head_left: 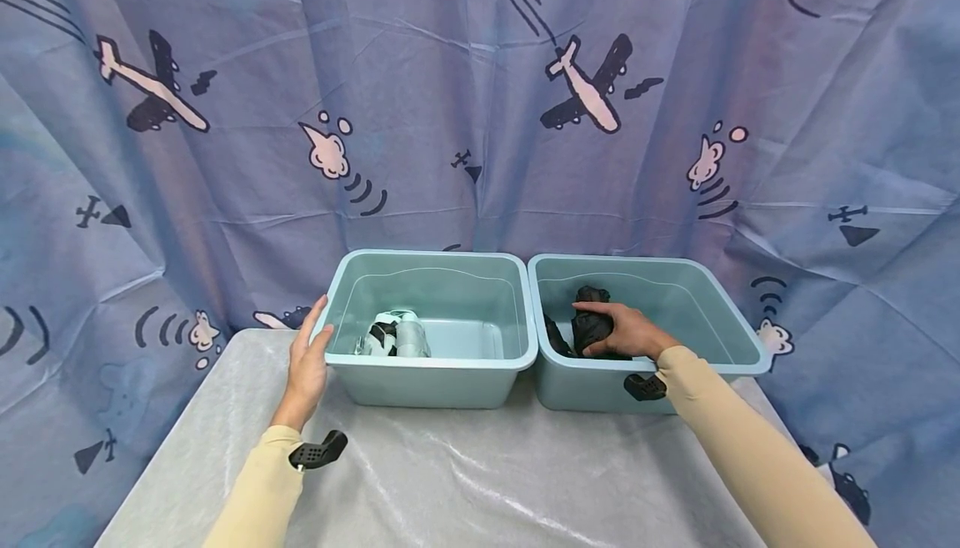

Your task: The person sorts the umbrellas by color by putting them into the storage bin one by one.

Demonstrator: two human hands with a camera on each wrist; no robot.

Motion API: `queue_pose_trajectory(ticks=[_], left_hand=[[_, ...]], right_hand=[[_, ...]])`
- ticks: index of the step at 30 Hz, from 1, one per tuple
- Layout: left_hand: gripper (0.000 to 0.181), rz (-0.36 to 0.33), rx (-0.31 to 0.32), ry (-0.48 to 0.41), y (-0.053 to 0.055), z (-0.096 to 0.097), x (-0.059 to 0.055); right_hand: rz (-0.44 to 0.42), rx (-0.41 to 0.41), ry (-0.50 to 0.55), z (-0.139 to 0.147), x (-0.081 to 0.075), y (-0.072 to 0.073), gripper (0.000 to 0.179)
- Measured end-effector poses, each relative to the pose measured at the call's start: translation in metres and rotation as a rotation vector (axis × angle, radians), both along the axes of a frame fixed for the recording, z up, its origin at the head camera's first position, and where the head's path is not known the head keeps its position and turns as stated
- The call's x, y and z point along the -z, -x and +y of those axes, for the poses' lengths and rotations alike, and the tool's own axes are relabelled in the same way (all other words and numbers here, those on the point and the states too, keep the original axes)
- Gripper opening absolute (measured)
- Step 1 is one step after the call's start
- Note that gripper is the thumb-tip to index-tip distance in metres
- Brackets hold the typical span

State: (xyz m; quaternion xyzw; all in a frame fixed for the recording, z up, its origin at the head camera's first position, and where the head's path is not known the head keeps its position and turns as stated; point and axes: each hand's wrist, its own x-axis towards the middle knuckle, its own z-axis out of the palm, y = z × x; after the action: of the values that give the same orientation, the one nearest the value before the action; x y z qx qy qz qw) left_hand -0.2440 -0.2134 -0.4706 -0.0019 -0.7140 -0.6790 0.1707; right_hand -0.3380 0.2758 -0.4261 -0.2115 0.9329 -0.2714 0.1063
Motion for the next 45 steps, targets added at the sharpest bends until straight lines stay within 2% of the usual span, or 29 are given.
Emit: queue_pose_trajectory(ticks=[7,16,27,45], left_hand=[[0.054,-0.016,0.003,0.001,-0.0008,0.0001,0.0001],[0.054,-0.006,0.0,-0.011,-0.0002,0.0005,-0.0001],[0.054,-0.011,-0.003,-0.021,-0.0005,0.0014,0.0004],[0.054,-0.016,-0.006,-0.018,-0.0009,0.0017,0.0]], right_hand=[[-0.021,-0.015,-0.047,-0.0019,-0.0007,0.0003,0.083],[-0.168,-0.014,0.07,0.0001,-0.0008,0.0008,0.083],[-0.172,0.057,0.044,0.0004,-0.0007,0.003,0.068],[-0.21,0.06,0.068,-0.0001,-0.002,0.0001,0.069]])
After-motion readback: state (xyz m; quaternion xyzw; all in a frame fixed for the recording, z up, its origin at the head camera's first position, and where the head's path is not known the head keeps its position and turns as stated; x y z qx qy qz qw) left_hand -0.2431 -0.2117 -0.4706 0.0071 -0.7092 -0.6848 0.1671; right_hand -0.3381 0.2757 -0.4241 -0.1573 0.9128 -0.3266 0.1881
